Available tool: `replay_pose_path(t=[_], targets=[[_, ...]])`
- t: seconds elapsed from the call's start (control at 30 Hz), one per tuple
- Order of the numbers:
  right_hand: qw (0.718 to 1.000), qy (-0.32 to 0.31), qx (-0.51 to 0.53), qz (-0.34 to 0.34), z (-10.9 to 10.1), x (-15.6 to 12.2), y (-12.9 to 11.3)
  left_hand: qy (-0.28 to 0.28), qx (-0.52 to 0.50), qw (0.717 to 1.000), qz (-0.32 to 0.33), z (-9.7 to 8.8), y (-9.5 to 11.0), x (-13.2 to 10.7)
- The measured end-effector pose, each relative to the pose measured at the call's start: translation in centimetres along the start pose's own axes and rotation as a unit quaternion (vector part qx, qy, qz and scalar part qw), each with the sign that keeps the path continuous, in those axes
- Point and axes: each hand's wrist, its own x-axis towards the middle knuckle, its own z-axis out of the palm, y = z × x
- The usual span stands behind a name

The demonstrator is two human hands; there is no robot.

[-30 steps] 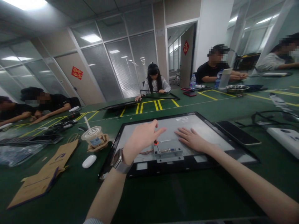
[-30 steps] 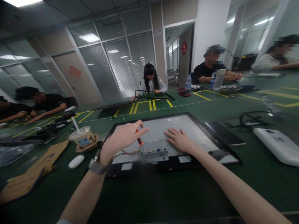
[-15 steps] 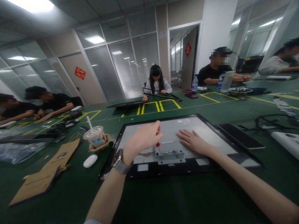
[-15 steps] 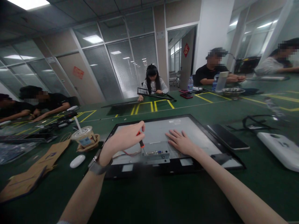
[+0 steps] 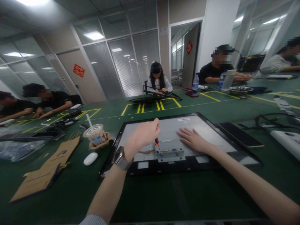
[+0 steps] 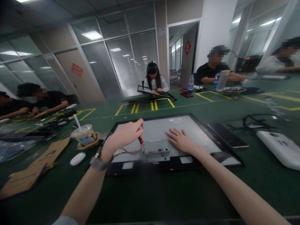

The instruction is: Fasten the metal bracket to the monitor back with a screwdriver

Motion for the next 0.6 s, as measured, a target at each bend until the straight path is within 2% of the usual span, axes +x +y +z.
replay_pose_path(t=[0.2,0.3,0.47,0.6], targets=[[1.000,-0.006,0.001,0.001,-0.1,-0.1,0.0,-0.030,-0.135,0.986,0.096,-0.7,0.1,0.2],[1.000,-0.011,0.002,0.002,-0.1,-0.1,0.1,-0.041,-0.185,0.976,0.105,-0.6,0.2,0.5],[1.000,-0.011,0.003,0.003,-0.2,-0.1,0.0,-0.015,-0.186,0.975,0.118,0.2,-0.4,1.1],[1.000,-0.010,0.001,0.005,-0.3,-0.1,-0.1,-0.033,-0.191,0.972,0.134,-0.1,-0.7,1.1]])
